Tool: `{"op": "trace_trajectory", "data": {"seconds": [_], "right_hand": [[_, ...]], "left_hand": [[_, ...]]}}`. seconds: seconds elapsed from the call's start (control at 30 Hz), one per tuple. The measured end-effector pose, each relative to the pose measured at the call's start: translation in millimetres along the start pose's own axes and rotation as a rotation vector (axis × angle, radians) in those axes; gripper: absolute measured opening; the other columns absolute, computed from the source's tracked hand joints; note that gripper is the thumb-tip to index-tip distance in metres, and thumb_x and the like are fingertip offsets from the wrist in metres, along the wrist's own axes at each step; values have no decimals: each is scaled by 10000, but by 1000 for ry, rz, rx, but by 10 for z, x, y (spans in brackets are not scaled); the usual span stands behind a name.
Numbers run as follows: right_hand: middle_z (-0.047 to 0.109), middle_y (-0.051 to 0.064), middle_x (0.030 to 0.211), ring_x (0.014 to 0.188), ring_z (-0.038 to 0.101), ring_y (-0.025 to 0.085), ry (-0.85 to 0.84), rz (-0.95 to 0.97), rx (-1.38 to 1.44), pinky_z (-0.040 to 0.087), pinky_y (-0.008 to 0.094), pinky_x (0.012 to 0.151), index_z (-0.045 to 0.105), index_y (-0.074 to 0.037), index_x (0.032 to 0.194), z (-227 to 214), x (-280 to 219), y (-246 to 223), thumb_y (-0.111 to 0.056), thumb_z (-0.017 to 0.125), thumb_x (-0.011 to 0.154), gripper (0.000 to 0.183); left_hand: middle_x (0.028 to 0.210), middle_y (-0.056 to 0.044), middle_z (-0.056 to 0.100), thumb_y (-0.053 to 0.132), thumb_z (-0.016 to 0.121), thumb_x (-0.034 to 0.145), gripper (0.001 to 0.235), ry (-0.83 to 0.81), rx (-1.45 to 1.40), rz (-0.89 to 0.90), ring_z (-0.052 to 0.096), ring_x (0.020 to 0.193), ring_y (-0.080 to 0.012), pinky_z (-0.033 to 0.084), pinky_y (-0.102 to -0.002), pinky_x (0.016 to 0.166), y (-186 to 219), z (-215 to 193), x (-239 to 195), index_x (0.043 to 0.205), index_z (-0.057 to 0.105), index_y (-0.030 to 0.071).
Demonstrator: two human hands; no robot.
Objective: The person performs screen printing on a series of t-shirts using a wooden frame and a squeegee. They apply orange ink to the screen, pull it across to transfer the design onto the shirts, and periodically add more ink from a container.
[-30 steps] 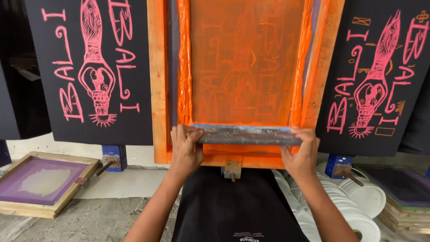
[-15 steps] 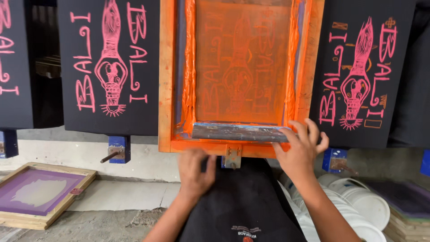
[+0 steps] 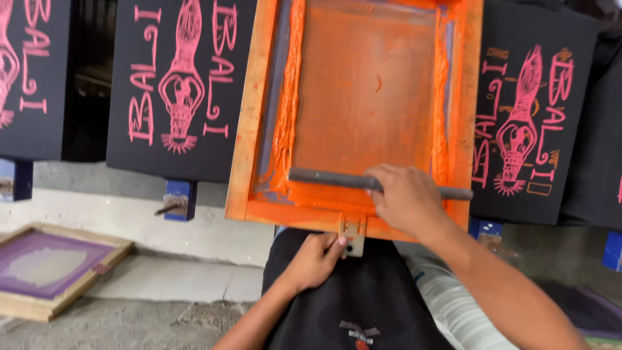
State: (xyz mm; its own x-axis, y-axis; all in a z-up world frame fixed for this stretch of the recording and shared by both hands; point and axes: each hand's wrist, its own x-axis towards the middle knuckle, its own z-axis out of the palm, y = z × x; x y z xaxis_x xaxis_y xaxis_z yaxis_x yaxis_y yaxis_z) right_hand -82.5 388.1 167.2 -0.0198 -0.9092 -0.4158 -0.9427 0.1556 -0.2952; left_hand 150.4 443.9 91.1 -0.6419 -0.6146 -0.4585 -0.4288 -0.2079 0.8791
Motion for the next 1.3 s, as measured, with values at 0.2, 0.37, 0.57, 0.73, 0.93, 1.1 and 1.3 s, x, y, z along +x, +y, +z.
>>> {"op": "trace_trajectory", "data": {"seconds": [0.2,0.37,0.57,0.73,0.93,1.1,1.3], "right_hand": [[736,-14,930,862,690,339,28,-15,-11,526,530,735,715,-230,1090,-122,-214,-62,-202,684,837,257],[753,2,1029,974,690,285,36,-118,-28,503,469,845,714,-180,1157,393,-329,45,-153,667,784,377],[749,56,989,839,689,341,112,-148,-42,506,503,744,715,-128,1152,247,336,89,-131,662,846,310],[754,72,1002,863,691,361,264,-138,-75,501,521,765,748,-114,1107,-137,1542,395,-119,649,901,228],[774,48,928,824,707,295,502,-156,-134,541,482,797,798,-138,1028,-467,2670,726,11,754,836,247],[687,134,951,856,623,358,423,-365,-92,500,524,781,747,-37,1170,-183,2092,767,32,662,761,424],[778,-39,964,816,721,184,-267,105,221,596,387,799,771,-223,1100,-289,544,-83,-140,625,894,266]], "left_hand": [[604,-29,548,391,490,1064,470,-26,20,-34,519,579,-172,377,-376,617,-63,-17,70,697,620,129],[570,-33,526,376,502,1065,471,-55,21,-76,500,554,-185,384,-378,607,-154,-11,110,683,595,115],[576,-41,540,361,494,1079,487,-62,12,-64,507,542,-208,368,-391,596,-124,-45,98,669,550,104],[576,-43,381,367,517,1101,541,-41,23,-87,399,551,-199,291,-421,593,-191,1,96,644,362,124],[581,-54,342,336,572,1106,554,-40,39,-195,353,549,-237,265,-419,596,-354,71,158,665,316,120],[599,-90,388,347,566,1093,523,-123,112,-246,407,570,-290,273,-434,600,-297,-110,178,676,350,118],[789,9,688,286,581,1012,256,984,-77,-107,610,754,-117,473,-316,706,89,-768,213,917,731,103]]}}
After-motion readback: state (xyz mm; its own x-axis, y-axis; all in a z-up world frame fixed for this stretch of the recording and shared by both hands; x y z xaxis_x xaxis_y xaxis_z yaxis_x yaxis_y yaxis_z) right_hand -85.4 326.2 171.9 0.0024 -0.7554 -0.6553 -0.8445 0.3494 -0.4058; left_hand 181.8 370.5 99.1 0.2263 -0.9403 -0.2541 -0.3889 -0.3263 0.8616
